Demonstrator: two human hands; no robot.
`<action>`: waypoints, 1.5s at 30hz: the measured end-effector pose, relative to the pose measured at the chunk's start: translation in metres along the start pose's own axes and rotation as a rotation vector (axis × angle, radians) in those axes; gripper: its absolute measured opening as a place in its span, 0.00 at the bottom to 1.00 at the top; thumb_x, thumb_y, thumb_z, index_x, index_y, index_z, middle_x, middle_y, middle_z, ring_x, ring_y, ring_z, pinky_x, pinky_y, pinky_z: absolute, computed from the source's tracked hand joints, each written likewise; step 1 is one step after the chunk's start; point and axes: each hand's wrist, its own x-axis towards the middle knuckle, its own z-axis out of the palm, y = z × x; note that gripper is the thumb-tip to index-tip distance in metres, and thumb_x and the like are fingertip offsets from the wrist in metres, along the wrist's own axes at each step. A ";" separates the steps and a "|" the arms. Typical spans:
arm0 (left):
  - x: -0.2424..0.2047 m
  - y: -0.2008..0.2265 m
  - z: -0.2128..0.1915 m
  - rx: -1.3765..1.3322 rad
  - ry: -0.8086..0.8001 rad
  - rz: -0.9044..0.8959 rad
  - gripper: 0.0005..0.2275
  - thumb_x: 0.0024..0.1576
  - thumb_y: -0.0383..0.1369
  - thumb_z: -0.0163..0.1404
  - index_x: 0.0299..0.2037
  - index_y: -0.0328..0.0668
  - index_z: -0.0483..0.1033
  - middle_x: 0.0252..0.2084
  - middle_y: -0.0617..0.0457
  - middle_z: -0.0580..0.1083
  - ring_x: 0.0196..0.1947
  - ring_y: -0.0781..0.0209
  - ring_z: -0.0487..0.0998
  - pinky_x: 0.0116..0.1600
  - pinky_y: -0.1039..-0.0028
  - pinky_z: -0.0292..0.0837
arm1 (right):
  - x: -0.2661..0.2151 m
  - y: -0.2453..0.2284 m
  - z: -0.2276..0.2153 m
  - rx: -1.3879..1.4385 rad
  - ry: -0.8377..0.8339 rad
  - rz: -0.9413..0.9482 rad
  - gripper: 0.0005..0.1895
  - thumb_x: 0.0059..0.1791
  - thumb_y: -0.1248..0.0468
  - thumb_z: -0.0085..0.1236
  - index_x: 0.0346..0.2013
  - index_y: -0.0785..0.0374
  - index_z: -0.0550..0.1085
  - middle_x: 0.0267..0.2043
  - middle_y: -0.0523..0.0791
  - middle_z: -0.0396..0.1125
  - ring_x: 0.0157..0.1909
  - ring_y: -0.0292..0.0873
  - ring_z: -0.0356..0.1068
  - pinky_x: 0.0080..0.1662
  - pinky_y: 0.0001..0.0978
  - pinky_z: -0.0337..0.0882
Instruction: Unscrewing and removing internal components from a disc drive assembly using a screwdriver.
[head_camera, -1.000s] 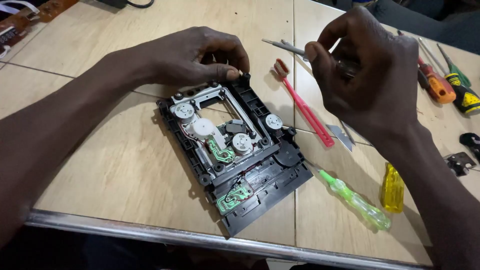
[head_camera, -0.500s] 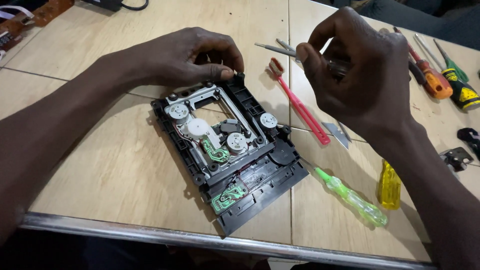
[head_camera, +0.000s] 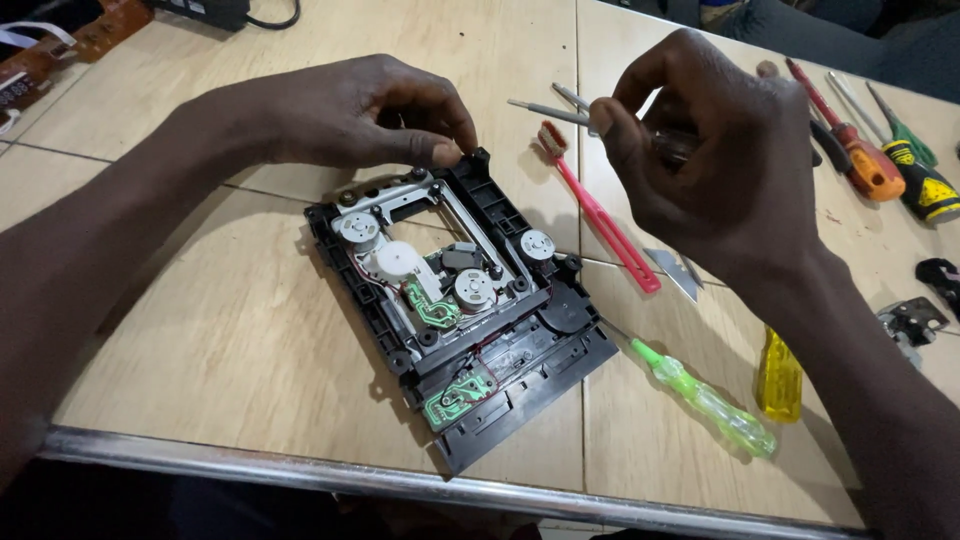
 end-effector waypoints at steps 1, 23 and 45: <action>0.000 0.000 0.000 0.012 0.004 0.018 0.20 0.57 0.48 0.49 0.52 0.48 0.81 0.45 0.59 0.80 0.41 0.68 0.75 0.43 0.75 0.65 | 0.001 0.000 0.000 -0.010 -0.007 0.016 0.15 0.66 0.65 0.62 0.39 0.65 0.68 0.19 0.40 0.53 0.21 0.37 0.47 0.33 0.33 0.50; 0.001 -0.001 0.002 0.029 0.009 0.013 0.18 0.59 0.48 0.48 0.47 0.46 0.81 0.37 0.59 0.78 0.37 0.68 0.73 0.42 0.74 0.65 | -0.002 -0.007 0.004 0.013 -0.024 0.030 0.14 0.64 0.65 0.61 0.38 0.65 0.68 0.19 0.40 0.54 0.21 0.36 0.47 0.31 0.32 0.49; -0.001 -0.001 0.003 -0.006 0.001 -0.002 0.17 0.60 0.48 0.48 0.43 0.44 0.81 0.35 0.57 0.78 0.38 0.68 0.78 0.47 0.75 0.71 | -0.003 -0.007 0.006 0.007 -0.046 0.005 0.13 0.64 0.65 0.61 0.40 0.65 0.69 0.20 0.42 0.57 0.22 0.37 0.49 0.30 0.34 0.50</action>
